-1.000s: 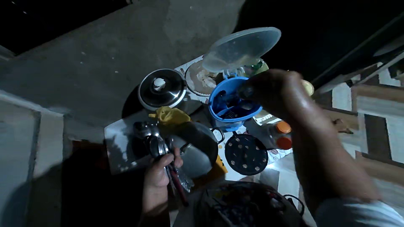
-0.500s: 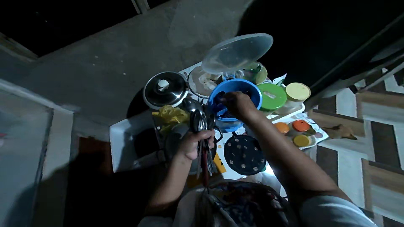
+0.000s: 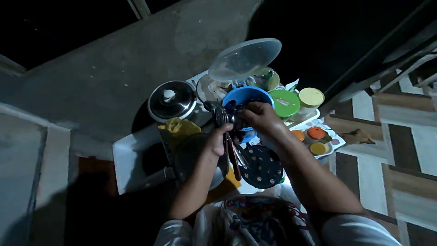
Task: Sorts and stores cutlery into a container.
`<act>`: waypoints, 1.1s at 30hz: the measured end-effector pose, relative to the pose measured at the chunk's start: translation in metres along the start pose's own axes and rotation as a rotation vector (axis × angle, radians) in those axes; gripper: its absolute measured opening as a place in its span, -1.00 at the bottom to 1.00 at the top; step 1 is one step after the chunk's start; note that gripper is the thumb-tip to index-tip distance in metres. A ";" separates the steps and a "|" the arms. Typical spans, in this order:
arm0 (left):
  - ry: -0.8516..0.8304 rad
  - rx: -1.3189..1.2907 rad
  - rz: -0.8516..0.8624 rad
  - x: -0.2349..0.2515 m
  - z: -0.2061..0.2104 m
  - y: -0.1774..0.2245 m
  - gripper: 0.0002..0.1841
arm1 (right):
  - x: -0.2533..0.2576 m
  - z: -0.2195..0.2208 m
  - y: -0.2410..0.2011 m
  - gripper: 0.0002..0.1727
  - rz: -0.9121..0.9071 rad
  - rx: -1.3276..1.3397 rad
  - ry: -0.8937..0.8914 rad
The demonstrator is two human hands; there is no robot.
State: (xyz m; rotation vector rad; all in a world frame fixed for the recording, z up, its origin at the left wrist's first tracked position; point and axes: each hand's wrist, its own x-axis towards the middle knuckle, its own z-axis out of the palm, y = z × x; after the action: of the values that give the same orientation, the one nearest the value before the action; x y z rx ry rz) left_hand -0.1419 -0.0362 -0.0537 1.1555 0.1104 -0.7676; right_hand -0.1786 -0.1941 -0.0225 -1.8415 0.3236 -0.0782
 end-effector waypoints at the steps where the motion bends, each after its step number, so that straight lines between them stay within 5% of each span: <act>1: -0.004 -0.012 0.000 0.003 -0.002 -0.001 -0.85 | -0.001 -0.004 -0.002 -0.78 0.002 0.031 -0.003; 7: -0.011 -0.048 0.098 0.003 -0.016 0.001 -0.72 | -0.022 -0.031 -0.026 -0.84 -0.172 0.152 0.037; 12: -0.029 -0.141 0.173 0.002 -0.038 0.002 -0.88 | -0.015 -0.077 -0.029 -0.94 -0.433 0.175 0.367; 16: -0.001 -0.197 0.160 -0.003 -0.041 0.000 -0.83 | 0.014 -0.075 -0.011 -0.65 -0.418 -0.075 0.553; 26: 0.043 -0.125 0.050 -0.009 -0.027 -0.012 -0.80 | 0.076 -0.019 0.035 -0.64 -0.159 -0.387 0.311; 33: -0.174 -0.076 0.014 -0.012 -0.025 -0.010 -0.70 | 0.077 -0.015 0.047 -0.58 -0.059 -0.625 0.244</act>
State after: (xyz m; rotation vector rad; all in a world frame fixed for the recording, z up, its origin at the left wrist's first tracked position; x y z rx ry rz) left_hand -0.1492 -0.0106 -0.0673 1.0122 -0.0134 -0.8414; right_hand -0.1169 -0.2405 -0.0713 -2.4687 0.5042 -0.2681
